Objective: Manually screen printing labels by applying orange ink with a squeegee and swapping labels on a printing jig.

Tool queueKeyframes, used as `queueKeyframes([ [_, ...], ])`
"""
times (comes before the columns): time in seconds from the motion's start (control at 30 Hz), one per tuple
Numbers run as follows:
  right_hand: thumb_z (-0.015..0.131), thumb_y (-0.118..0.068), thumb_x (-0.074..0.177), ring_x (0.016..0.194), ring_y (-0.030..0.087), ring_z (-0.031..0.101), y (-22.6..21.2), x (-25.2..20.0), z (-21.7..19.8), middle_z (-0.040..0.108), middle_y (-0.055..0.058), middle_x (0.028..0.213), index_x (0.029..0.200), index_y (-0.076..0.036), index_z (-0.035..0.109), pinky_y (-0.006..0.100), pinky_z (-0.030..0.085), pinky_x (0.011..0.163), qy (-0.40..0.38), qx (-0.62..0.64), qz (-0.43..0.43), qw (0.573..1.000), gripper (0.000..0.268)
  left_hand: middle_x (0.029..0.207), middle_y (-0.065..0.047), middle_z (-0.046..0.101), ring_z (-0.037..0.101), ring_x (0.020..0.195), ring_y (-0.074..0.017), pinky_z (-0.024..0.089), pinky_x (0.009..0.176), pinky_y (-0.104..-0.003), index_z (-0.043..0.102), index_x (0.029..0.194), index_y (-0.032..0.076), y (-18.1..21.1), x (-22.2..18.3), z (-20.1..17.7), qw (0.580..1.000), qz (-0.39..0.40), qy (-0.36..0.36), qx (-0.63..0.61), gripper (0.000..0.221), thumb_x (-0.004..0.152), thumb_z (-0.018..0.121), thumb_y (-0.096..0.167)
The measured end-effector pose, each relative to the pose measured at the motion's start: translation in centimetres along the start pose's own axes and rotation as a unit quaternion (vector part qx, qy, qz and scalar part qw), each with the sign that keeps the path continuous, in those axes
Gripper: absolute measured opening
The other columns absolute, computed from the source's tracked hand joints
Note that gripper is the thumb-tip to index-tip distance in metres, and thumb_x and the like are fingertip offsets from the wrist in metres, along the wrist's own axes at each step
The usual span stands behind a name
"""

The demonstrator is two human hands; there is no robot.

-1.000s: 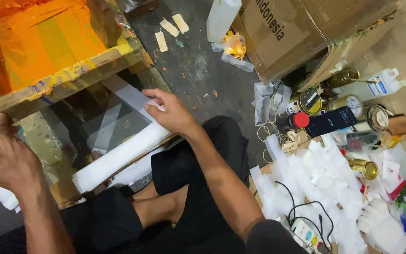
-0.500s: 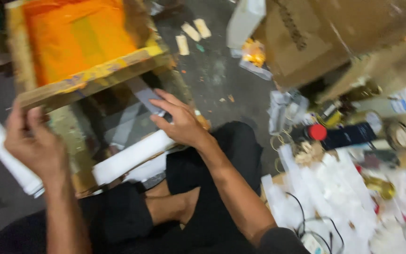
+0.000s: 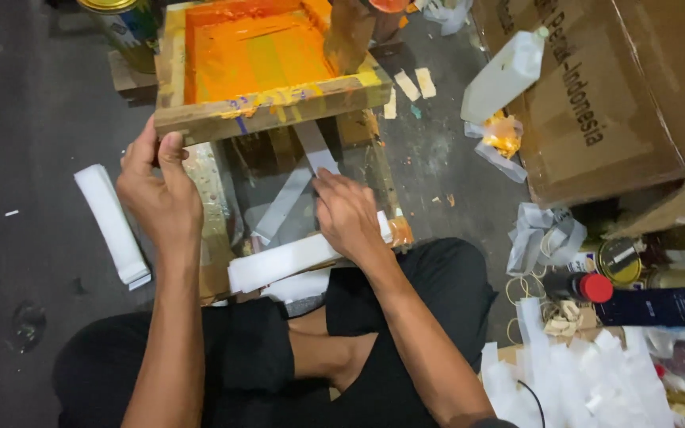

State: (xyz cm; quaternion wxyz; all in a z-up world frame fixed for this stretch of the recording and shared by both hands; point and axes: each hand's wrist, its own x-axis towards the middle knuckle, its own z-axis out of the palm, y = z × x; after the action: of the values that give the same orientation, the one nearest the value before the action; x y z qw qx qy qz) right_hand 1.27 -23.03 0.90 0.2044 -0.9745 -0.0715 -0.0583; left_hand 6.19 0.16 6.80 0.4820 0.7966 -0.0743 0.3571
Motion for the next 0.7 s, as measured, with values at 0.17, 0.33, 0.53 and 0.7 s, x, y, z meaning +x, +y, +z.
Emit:
queueKeyframes([
  [0.17,0.054,-0.021,0.091,0.123,0.030,0.054,1.5,-0.1,2.8,0.065,0.000,0.137,0.125,-0.019,0.073,0.046,0.041,0.089,0.002,-0.031,0.000,1.000,0.038,0.081,-0.014,0.065,0.062,0.081,-0.0300,0.043,0.093,-0.039,0.070,0.133,-0.003,0.6,1.0,0.2,1.000,-0.010,0.018,-0.020,0.026,0.113,0.067,0.014],
  [0.33,0.052,-0.022,0.091,0.112,0.031,0.057,0.3,0.6,2.9,0.064,0.002,0.134,0.126,-0.019,0.071,0.044,0.043,0.078,0.078,0.021,-0.007,0.997,0.040,0.080,-0.011,0.064,0.060,0.080,-0.0269,0.042,0.093,-0.038,0.071,0.133,-0.002,0.6,1.7,0.2,1.000,-0.008,0.014,-0.019,0.026,0.114,0.066,0.015],
  [0.53,0.050,-0.016,0.088,0.118,0.030,0.050,0.8,1.0,4.7,0.062,0.000,0.125,0.119,-0.019,0.073,0.046,0.035,0.085,0.055,-0.022,0.034,0.998,0.039,0.081,-0.013,0.066,0.065,0.083,-0.0308,0.042,0.096,-0.041,0.071,0.132,0.000,0.6,2.5,0.2,0.999,-0.015,0.023,-0.020,0.027,0.113,0.067,0.017],
  [0.7,0.048,-0.017,0.089,0.122,0.032,0.046,-0.5,2.0,4.4,0.059,0.002,0.129,0.123,-0.017,0.072,0.051,0.034,0.090,0.042,-0.002,0.041,0.998,0.042,0.080,-0.011,0.067,0.065,0.080,-0.0281,0.041,0.096,-0.043,0.072,0.132,0.000,0.6,2.9,0.2,0.999,-0.019,0.022,-0.015,0.026,0.113,0.066,0.019],
])
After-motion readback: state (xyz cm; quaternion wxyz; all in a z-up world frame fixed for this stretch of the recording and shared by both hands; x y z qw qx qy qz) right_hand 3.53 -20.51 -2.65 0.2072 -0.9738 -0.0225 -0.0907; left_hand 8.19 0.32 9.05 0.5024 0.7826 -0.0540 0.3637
